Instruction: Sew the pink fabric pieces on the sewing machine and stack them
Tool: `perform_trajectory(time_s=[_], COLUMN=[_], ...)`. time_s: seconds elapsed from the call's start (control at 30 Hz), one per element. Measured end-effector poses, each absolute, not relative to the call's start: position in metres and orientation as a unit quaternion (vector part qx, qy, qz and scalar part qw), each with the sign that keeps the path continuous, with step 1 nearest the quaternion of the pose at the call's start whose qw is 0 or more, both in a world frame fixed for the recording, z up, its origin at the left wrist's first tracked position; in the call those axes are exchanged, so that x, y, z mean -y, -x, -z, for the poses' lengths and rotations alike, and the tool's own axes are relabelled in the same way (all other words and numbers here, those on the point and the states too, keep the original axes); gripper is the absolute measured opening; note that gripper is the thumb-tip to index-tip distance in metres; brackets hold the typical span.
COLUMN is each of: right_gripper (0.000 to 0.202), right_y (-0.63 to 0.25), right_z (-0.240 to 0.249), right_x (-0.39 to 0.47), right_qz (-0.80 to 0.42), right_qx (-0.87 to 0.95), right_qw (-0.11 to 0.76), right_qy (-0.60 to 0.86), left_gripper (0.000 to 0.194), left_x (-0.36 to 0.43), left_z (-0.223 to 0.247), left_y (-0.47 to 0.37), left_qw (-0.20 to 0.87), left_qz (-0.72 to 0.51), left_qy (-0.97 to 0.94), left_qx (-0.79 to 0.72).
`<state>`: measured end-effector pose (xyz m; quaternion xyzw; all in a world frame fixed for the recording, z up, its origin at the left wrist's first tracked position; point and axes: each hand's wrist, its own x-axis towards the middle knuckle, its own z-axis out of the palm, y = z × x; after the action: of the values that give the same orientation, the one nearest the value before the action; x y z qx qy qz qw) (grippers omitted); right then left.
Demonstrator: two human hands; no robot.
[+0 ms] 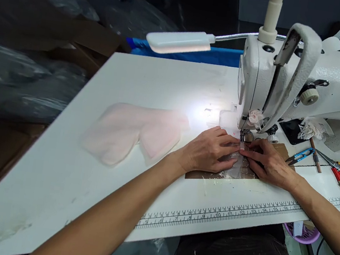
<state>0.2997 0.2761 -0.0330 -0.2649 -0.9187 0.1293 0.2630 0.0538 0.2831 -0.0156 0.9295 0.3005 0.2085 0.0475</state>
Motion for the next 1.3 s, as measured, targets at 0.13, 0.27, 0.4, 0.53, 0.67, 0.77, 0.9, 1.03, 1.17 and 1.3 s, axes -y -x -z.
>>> perform_trajectory(time_s=[0.13,0.27,0.4,0.53,0.67,0.77,0.9,1.03,1.17,1.3], right_gripper=[0.034,0.035,0.035,0.035,0.038,0.039,0.039,0.037,0.034,0.033], right_y=[-0.298,-0.298,-0.297,-0.296,-0.295,-0.295,-0.298,-0.301,-0.301,-0.300], right_z=[0.034,0.035,0.037,0.037,0.036,0.035,0.033,0.026,0.021,0.021], right_x=[-0.274,-0.272,-0.272,-0.272,-0.272,-0.272,-0.274,-0.277,-0.280,-0.281], right_qz=[-0.123,-0.133,-0.140,-0.129,-0.117,-0.112,-0.151,-0.224,-0.265,-0.282], right_qx=[0.915,0.910,0.905,0.903,0.905,0.908,0.899,0.865,0.813,0.797], right_qw=[0.269,0.265,0.258,0.267,0.277,0.277,0.275,0.291,0.308,0.304], right_qy=[0.276,0.289,0.307,0.310,0.301,0.295,0.304,0.343,0.417,0.440], left_gripper=[0.030,0.031,0.031,0.032,0.030,0.029,0.033,0.032,0.022,0.020], left_x=[-0.283,-0.284,-0.286,-0.286,-0.301,-0.322,-0.331,-0.305,-0.274,-0.264], left_z=[0.015,0.019,0.023,0.022,0.020,0.020,0.017,0.007,0.004,0.010], left_y=[-0.053,-0.053,-0.054,-0.057,-0.050,-0.037,-0.026,-0.035,-0.049,-0.055], left_qw=[-0.011,-0.067,-0.087,-0.100,-0.136,-0.118,-0.064,-0.046,0.045,0.085], left_qz=[-0.181,-0.194,-0.193,-0.205,-0.248,-0.226,-0.175,-0.205,-0.241,-0.258], left_qy=[-0.936,-0.934,-0.928,-0.919,-0.895,-0.879,-0.896,-0.911,-0.935,-0.929], left_qx=[-0.301,-0.292,-0.306,-0.322,-0.346,-0.403,-0.402,-0.356,-0.255,-0.251])
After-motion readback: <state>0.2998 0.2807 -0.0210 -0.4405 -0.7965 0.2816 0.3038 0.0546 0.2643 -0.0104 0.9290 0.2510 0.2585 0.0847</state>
